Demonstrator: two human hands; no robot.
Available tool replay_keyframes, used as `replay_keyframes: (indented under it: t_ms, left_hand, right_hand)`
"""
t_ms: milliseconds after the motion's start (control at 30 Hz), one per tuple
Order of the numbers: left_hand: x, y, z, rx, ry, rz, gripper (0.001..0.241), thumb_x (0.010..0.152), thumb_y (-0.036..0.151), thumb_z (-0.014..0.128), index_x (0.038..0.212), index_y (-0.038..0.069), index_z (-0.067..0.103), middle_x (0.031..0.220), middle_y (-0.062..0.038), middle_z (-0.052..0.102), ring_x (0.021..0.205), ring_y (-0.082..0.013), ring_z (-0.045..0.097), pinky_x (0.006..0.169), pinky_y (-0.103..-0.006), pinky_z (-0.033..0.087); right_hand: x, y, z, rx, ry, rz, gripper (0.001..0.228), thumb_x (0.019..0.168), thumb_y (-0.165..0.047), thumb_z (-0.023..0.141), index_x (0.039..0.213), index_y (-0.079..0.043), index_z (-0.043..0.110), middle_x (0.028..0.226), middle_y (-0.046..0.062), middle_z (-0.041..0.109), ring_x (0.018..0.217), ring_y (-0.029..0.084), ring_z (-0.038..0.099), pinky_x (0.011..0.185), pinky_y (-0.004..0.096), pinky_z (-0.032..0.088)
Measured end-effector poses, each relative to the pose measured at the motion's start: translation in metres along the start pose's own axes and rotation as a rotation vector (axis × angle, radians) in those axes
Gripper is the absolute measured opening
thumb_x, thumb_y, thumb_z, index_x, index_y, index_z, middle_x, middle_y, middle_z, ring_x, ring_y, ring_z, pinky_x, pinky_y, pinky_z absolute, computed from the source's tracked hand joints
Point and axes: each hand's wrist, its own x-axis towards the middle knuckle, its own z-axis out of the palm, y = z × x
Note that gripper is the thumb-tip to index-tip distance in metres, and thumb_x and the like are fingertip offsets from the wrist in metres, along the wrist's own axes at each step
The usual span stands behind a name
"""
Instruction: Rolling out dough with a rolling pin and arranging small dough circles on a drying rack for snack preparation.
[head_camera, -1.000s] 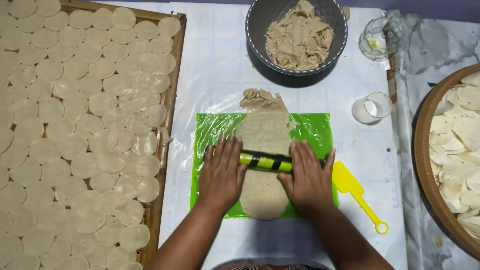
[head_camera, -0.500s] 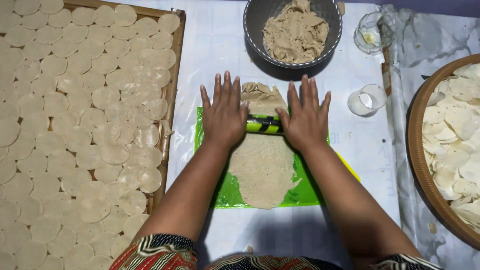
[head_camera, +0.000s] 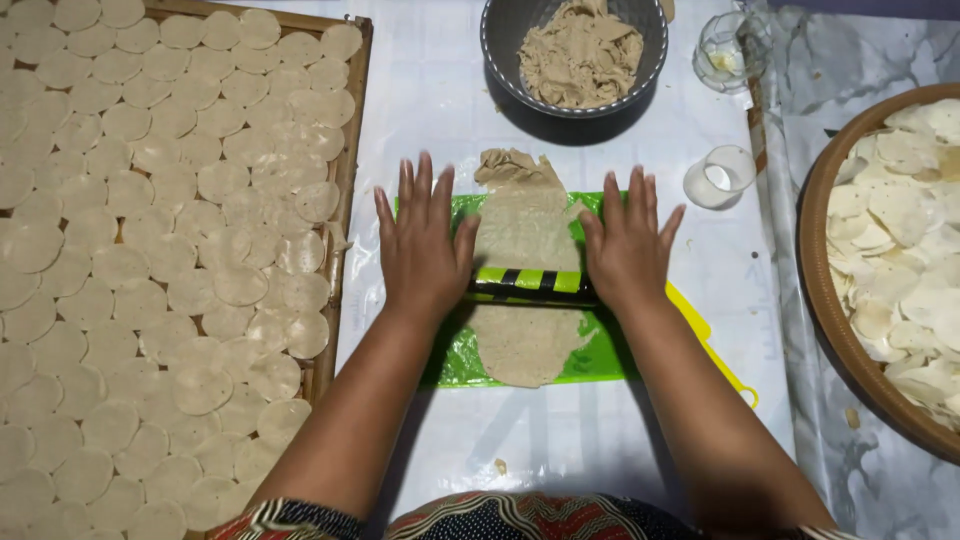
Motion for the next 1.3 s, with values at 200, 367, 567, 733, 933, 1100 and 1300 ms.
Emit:
replay_keyframes:
  t_ms: [200,367,567,733,933,1100,1300]
  left_hand:
    - [0.003,0.005,0.019,0.126,-0.458,-0.171,0.069,0.105,0.049,0.027,0.165,0.016,0.019,0.173,-0.016,0.007,0.160,-0.0318,-0.001,0.123,-0.0616,-0.010]
    - [-0.047,0.008,0.017,0.160,-0.434,-0.112,0.062,0.103,0.035,0.033,0.161,0.012,0.031,0.170,-0.017,0.021,0.158,-0.0349,0.013,0.124,-0.0637,0.002]
    - [-0.098,0.019,0.001,0.145,-0.438,-0.086,0.060,0.106,0.033,0.027,0.160,0.008,0.033,0.167,-0.020,0.028,0.156,-0.0364,0.022,0.124,-0.0603,0.007]
    - [-0.134,0.037,-0.021,0.124,-0.483,-0.115,0.060,0.108,0.036,0.020,0.160,0.009,0.031,0.168,-0.019,0.026,0.157,-0.0359,0.017,0.124,-0.0572,0.006]
    - [-0.188,0.050,-0.032,0.096,-0.562,-0.123,0.060,0.110,0.035,0.022,0.165,0.011,0.015,0.172,-0.014,0.007,0.158,-0.0330,0.005,0.124,-0.0543,-0.003]
    - [-0.238,0.044,-0.020,0.035,-0.122,0.060,0.052,0.102,0.025,0.050,0.153,0.014,0.044,0.152,-0.012,0.049,0.141,-0.0307,0.046,0.121,-0.0565,0.021]
    - [-0.228,0.027,-0.009,0.012,-0.167,0.119,0.062,0.081,0.043,0.077,0.133,0.016,0.058,0.121,-0.006,0.061,0.124,-0.0297,0.056,0.117,-0.0656,0.021]
  right_hand:
    - [-0.005,-0.017,0.008,-0.084,-0.261,0.020,0.066,0.109,-0.055,0.025,0.165,-0.019,0.028,0.173,0.020,0.006,0.160,0.034,0.001,0.120,0.068,-0.008]
    - [-0.045,-0.016,0.005,-0.137,-0.326,-0.023,0.067,0.109,-0.055,0.021,0.164,-0.018,0.027,0.172,0.023,0.009,0.160,0.035,0.005,0.121,0.067,0.000]
    - [-0.095,-0.012,0.008,-0.161,-0.244,-0.115,0.066,0.110,-0.050,0.024,0.162,-0.011,0.032,0.170,0.025,0.017,0.159,0.036,0.014,0.123,0.062,0.006]
    - [-0.134,-0.005,0.011,-0.165,-0.163,-0.201,0.068,0.110,-0.047,0.030,0.163,-0.004,0.027,0.169,0.027,0.019,0.157,0.040,0.019,0.123,0.062,0.011]
    - [-0.190,0.009,0.021,-0.149,-0.136,-0.216,0.075,0.107,-0.052,0.031,0.164,-0.005,0.016,0.171,0.022,0.013,0.158,0.036,0.013,0.126,0.057,0.002]
    - [-0.236,0.004,-0.005,0.005,0.035,-0.295,0.054,0.106,-0.035,0.045,0.154,-0.010,0.045,0.158,0.014,0.047,0.146,0.033,0.043,0.122,0.052,0.027]
    - [-0.182,0.079,-0.024,-0.001,0.094,0.116,0.062,0.094,-0.014,0.060,0.153,-0.004,0.046,0.149,0.023,0.043,0.141,0.046,0.041,0.113,0.061,0.032]
